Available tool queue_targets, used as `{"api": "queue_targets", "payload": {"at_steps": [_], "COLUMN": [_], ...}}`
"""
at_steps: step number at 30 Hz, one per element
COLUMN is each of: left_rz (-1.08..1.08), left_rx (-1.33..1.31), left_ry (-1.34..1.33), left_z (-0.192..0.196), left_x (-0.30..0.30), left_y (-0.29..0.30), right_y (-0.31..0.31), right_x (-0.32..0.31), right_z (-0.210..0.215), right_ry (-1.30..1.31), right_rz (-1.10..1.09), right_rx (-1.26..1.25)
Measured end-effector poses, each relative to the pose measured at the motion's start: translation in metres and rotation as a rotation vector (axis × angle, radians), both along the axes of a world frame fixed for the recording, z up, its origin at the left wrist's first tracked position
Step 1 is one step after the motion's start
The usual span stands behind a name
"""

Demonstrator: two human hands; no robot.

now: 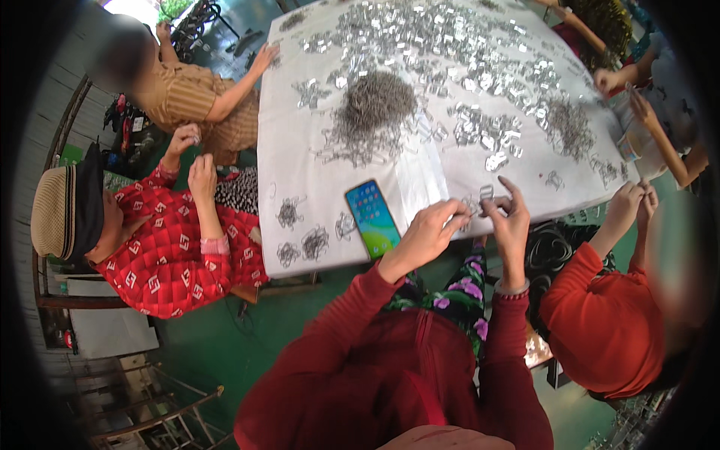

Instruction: The person assembles keychains by attaching small metal parts to key rings at a table. They pick up components from a large pile, connect them, and occasionally hang the finished items on a nearby rack.

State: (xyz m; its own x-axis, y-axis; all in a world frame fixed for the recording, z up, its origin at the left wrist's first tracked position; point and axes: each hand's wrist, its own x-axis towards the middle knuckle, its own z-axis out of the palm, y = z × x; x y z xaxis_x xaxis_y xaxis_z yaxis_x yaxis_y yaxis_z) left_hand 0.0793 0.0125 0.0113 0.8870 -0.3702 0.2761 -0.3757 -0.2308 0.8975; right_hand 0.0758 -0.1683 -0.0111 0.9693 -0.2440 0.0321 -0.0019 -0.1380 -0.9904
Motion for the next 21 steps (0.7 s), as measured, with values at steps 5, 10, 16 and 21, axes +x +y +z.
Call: {"api": "queue_targets", "payload": {"at_steps": [5,10,16,21], "left_rz": [-0.043,-0.042,-0.062,-0.072], "left_rx": [0.004,0.035,0.156,0.025], "left_ry": [0.05,0.021,-0.07,-0.076], "left_z": [0.001,0.0,0.004,-0.014], "left_x": [-0.002,-0.004,-0.004,0.006], "left_y": [-0.002,-0.003,-0.001,-0.007], "right_y": [0.001,0.012,0.011,0.006], "right_x": [-0.016,-0.035,-0.042,-0.034], "right_z": [0.019,0.035,0.036,0.024], "right_ry": [0.054,0.087,-0.024,-0.052], "right_rz": [0.029,0.042,0.033,0.036], "right_rx": [0.233,0.044,-0.055,0.179]}}
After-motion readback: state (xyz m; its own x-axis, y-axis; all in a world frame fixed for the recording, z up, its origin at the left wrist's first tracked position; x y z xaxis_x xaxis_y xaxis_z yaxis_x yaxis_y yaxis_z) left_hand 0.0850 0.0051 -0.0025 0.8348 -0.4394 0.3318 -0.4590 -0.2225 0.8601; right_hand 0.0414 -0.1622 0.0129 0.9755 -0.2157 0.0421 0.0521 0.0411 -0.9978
